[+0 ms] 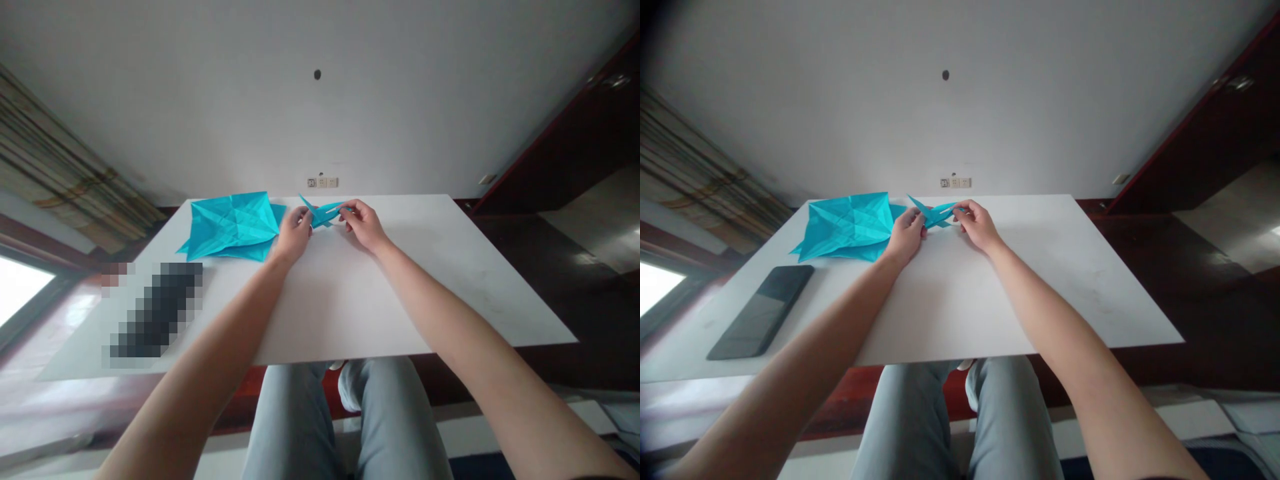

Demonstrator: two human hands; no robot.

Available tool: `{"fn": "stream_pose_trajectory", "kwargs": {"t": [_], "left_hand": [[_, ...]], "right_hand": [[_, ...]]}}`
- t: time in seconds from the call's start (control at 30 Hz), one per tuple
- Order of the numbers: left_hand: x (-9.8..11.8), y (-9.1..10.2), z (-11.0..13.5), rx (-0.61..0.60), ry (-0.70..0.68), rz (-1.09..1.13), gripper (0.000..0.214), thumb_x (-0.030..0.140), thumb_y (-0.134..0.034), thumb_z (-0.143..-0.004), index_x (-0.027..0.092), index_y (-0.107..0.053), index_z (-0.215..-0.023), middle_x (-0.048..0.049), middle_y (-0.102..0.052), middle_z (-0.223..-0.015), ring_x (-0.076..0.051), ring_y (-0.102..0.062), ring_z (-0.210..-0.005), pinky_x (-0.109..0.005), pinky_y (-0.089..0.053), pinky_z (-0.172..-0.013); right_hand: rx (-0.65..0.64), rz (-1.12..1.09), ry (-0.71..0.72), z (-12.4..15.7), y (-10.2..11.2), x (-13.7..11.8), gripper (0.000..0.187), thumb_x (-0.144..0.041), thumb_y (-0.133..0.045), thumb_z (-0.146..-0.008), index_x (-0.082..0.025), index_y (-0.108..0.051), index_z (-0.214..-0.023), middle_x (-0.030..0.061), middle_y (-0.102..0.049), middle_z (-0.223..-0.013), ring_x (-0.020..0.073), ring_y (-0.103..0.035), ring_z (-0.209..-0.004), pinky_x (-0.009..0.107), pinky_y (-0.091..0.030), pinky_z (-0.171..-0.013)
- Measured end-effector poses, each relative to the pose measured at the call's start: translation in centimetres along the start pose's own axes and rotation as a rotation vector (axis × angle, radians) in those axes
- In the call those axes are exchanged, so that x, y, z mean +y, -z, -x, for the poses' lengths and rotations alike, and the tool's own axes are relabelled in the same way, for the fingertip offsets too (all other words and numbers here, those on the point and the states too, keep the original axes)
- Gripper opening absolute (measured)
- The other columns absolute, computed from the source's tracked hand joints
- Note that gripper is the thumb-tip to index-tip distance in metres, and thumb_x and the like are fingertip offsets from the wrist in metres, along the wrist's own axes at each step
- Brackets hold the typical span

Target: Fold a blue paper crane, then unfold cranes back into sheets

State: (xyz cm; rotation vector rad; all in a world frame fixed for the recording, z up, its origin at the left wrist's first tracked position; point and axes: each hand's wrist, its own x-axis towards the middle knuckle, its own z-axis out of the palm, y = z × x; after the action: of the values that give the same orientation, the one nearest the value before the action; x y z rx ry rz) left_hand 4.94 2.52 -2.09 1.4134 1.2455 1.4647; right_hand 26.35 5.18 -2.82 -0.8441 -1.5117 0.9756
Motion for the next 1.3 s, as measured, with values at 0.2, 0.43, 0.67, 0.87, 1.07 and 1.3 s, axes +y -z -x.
{"fn": "stream_pose_trajectory", "kwargs": {"t": [0.2,0.43,0.67,0.87,1.07,1.3], "left_hand": [[0.1,0.5,-0.4,-0.034,0.062,0.094,0.019,0.025,-0.064,-0.105,0.018,-0.081,-0.101,0.0038,-0.053,-0.059,-0.01,-0.048,-0.051,-0.02,-0.035,-0.049],[-0.1,0.2,-0.1,-0.06,0.01,0.073,0.008,0.024,-0.071,-0.103,0.02,-0.078,-0.101,0.0032,-0.061,-0.067,-0.01,-0.053,-0.054,-0.02,-0.039,-0.051],[-0.2,0.3,0.0,-0.075,-0.01,0.055,0.006,0.027,-0.076,-0.101,0.021,-0.074,-0.1,0.0034,-0.062,-0.068,-0.01,-0.054,-0.054,-0.02,-0.042,-0.052],[-0.2,0.3,0.1,-0.063,-0.04,0.003,0.005,0.019,-0.075,-0.097,0.021,-0.074,-0.101,0.0029,-0.066,-0.079,-0.01,-0.063,-0.059,-0.019,-0.05,-0.057],[0.4,0.3,0.5,-0.065,-0.015,-0.014,0.026,0.013,-0.076,-0.093,0.02,-0.074,-0.117,-0.0008,-0.075,-0.097,-0.012,-0.076,-0.071,-0.022,-0.059,-0.067],[0.5,0.4,0.5,-0.053,-0.018,-0.043,0.024,0.014,-0.079,-0.094,0.02,-0.073,-0.116,0.0001,-0.074,-0.095,-0.01,-0.07,-0.068,-0.021,-0.056,-0.064]], "right_hand": [[-0.019,-0.005,-0.044,-0.1,0.0,-0.1,0.07,-0.091,-0.086,-0.081,-0.025,-0.079,-0.103,0.0004,-0.074,-0.081,0.0134,-0.056,-0.061,0.03,-0.05,-0.06],[0.002,-0.059,-0.13,-0.2,0.0,-0.4,0.075,-0.098,-0.082,-0.078,-0.023,-0.074,-0.084,0.0039,-0.076,-0.087,0.0114,-0.056,-0.062,0.027,-0.05,-0.058],[-0.021,-0.11,-0.173,-0.2,0.2,-0.8,0.076,-0.098,-0.083,-0.077,-0.023,-0.074,-0.086,0.0032,-0.075,-0.088,0.0115,-0.056,-0.064,0.027,-0.05,-0.06],[-0.062,-0.058,-0.166,0.0,0.1,-1.0,0.072,-0.092,-0.089,-0.075,-0.022,-0.076,-0.083,0.0019,-0.075,-0.083,0.0119,-0.058,-0.067,0.027,-0.051,-0.063],[-0.005,-0.007,-0.128,0.0,0.2,-0.6,0.067,-0.088,-0.087,-0.08,-0.023,-0.077,-0.082,0.0017,-0.075,-0.081,0.0117,-0.057,-0.063,0.028,-0.05,-0.06],[0.104,-0.089,-0.152,-0.2,0.3,-0.6,0.058,-0.079,-0.089,-0.082,-0.024,-0.074,-0.084,-0.0003,-0.069,-0.081,0.0096,-0.049,-0.058,0.026,-0.045,-0.052]]}}
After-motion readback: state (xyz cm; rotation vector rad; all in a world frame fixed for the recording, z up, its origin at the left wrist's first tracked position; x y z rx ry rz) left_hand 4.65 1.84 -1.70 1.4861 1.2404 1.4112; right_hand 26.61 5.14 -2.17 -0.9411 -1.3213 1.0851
